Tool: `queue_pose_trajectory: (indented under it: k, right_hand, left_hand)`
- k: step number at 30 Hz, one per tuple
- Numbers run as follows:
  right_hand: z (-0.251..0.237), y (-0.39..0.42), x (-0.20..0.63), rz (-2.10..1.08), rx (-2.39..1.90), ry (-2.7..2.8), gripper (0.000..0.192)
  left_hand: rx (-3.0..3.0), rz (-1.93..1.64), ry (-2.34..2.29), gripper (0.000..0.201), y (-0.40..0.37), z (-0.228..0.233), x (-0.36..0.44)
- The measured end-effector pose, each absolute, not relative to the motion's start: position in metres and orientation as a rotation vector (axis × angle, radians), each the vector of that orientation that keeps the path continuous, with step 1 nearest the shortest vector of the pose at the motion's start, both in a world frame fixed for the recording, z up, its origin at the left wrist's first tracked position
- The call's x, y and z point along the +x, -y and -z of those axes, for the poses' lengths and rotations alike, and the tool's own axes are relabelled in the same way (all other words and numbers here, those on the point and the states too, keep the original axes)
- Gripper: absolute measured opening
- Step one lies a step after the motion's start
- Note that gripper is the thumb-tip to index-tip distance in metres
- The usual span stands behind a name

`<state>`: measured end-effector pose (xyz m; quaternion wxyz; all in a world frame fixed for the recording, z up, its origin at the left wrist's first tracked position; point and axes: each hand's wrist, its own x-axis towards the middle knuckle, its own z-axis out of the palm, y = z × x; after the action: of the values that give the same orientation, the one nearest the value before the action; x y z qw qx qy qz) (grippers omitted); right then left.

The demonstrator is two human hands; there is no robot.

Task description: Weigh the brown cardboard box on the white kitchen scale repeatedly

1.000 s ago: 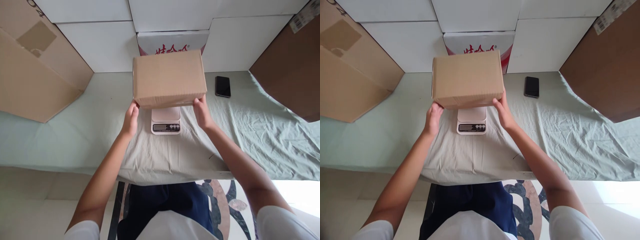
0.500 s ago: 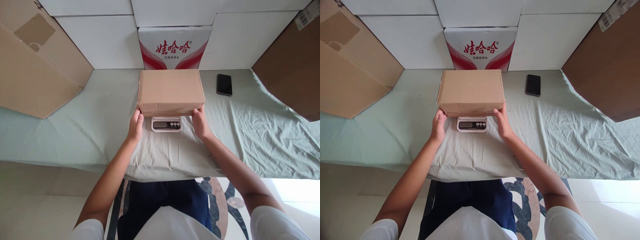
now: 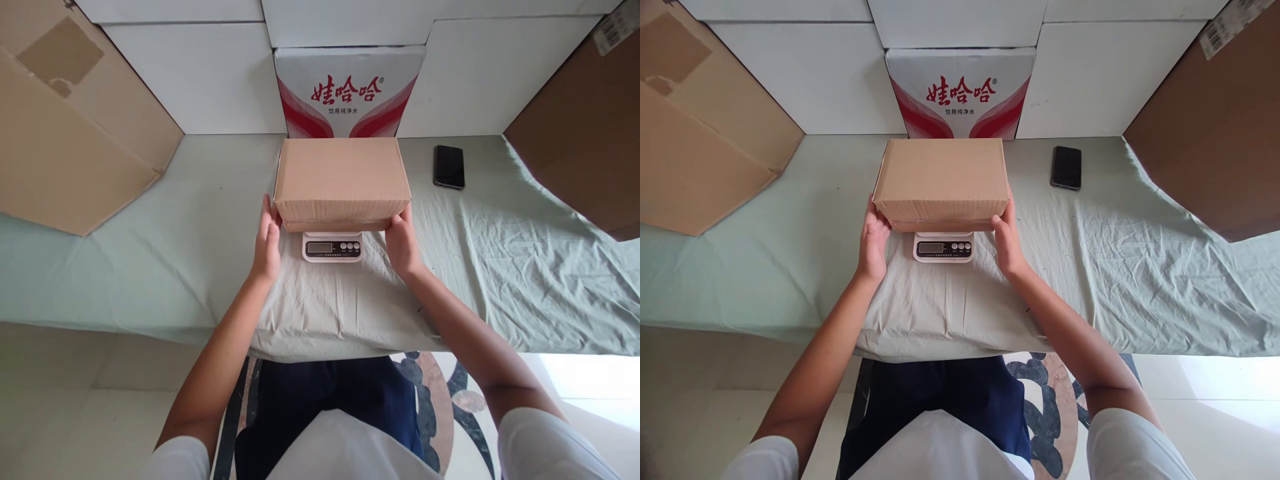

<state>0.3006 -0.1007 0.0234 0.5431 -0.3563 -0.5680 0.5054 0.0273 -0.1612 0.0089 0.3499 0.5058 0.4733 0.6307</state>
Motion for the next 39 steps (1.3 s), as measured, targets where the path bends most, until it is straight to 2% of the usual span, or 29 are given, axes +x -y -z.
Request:
queue_pose_trajectory:
  k: [3,7,20,31,39]
  right_hand:
    - [-0.021,0.096,0.307,-1.181,-0.856,1.312,0.075]
    - [-0.022,0.092,0.314,-1.172,-0.897,1.269,0.082]
    - [-0.020,0.090,0.314,-1.153,-0.907,1.203,0.082]
    - [-0.016,0.089,0.314,-1.167,-0.904,1.229,0.076]
    - [-0.012,0.090,0.312,-1.209,-0.826,1.216,0.058]
  left_hand:
    - [1.255,-1.706,-1.241,0.086,0.159,-0.006,0.014]
    - [1.197,-1.710,-1.289,0.084,0.156,-0.001,-0.004]
    - [1.139,-1.670,-1.294,0.086,0.152,0.003,0.000]
    - [1.153,-1.657,-1.266,0.089,0.152,0.004,0.000]
    - [1.143,-1.674,-1.276,0.087,0.152,0.004,0.005]
